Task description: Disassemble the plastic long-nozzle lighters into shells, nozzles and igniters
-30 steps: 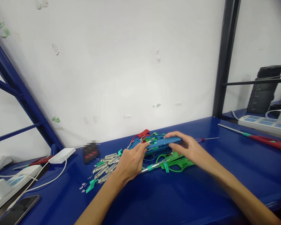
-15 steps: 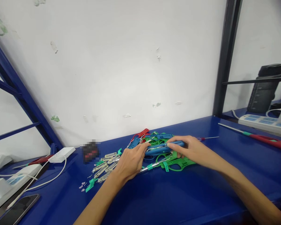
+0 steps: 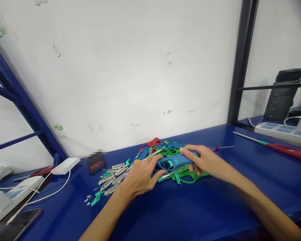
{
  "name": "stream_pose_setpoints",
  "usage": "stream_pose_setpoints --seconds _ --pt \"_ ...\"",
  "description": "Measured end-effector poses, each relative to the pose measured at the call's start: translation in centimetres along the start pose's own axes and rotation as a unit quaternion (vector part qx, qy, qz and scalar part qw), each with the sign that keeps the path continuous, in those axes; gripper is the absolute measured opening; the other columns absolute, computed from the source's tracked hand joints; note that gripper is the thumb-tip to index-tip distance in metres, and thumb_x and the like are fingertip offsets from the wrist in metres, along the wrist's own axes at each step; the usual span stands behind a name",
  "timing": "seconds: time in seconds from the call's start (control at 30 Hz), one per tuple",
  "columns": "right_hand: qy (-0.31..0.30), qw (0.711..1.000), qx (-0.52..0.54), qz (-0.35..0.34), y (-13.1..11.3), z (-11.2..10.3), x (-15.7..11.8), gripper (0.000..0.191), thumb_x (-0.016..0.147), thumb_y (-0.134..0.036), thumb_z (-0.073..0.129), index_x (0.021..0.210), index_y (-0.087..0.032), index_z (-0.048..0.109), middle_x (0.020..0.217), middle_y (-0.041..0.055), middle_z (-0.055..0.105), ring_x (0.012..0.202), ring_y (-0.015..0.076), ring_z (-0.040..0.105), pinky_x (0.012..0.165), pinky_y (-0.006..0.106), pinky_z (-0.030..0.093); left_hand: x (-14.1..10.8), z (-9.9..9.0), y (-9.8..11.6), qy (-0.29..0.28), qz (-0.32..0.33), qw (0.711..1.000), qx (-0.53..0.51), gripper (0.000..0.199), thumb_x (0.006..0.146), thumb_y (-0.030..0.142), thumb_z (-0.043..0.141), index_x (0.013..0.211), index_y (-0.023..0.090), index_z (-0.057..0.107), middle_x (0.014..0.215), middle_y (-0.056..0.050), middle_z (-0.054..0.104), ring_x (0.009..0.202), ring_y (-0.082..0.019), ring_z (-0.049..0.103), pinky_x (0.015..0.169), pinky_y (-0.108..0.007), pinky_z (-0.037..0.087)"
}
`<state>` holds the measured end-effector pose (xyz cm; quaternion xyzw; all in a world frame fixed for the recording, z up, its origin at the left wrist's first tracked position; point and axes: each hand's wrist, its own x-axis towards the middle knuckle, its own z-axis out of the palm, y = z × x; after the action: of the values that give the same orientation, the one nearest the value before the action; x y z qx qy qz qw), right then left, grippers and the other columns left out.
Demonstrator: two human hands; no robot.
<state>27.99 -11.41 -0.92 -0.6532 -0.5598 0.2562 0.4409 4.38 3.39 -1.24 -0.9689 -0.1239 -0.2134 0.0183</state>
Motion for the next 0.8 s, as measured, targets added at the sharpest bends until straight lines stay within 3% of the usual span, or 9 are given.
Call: stream_pose_setpoints --seconds 0.13,0.23,0.53,0.8 --pt "0.015 0.999 -0.031 -0.030 0.26 -0.18 0.03 0.042 0.101 -0.056 0.066 0.120 -0.019 0.067 0.080 -0.0027 0.067 0.057 0.0087 0.058 0.053 0.023 0.051 0.20 0.11 -0.22 -0.008 -0.010 1.000 -0.001 0.040 0.106 0.039 0.064 0.140 0.018 0.059 0.124 -0.010 0.070 0.098 -0.022 0.073 0.085 -0.043 0.064" --pt "0.020 0.996 -0.059 -0.061 0.45 -0.28 0.14 0.044 0.092 -0.051 0.079 0.120 -0.019 0.067 0.097 0.0015 0.071 0.071 0.0122 0.064 0.064 0.028 0.056 0.28 0.19 -0.32 -0.012 -0.016 1.000 -0.005 0.039 0.106 0.038 0.065 0.139 0.018 0.060 0.123 -0.009 0.070 0.097 -0.022 0.073 0.085 -0.042 0.064" --pt "0.088 0.978 -0.116 -0.147 0.83 -0.27 0.71 0.036 0.096 -0.047 0.075 0.120 -0.021 0.069 0.125 0.0076 0.069 0.106 0.0220 0.067 0.093 0.043 0.058 0.44 0.67 -0.63 0.000 -0.031 0.999 -0.044 0.035 0.106 0.036 0.065 0.136 0.017 0.062 0.120 -0.009 0.071 0.096 -0.021 0.073 0.083 -0.041 0.064" --pt "0.119 0.968 -0.119 -0.186 0.85 -0.36 0.72 0.034 0.099 -0.047 0.071 0.122 -0.022 0.069 0.129 0.0084 0.067 0.112 0.0231 0.066 0.090 0.041 0.058 0.59 0.72 -0.35 0.022 -0.070 0.989 -0.128 0.033 0.106 0.039 0.065 0.130 0.017 0.064 0.103 -0.004 0.072 0.081 -0.017 0.072 0.075 -0.036 0.063"
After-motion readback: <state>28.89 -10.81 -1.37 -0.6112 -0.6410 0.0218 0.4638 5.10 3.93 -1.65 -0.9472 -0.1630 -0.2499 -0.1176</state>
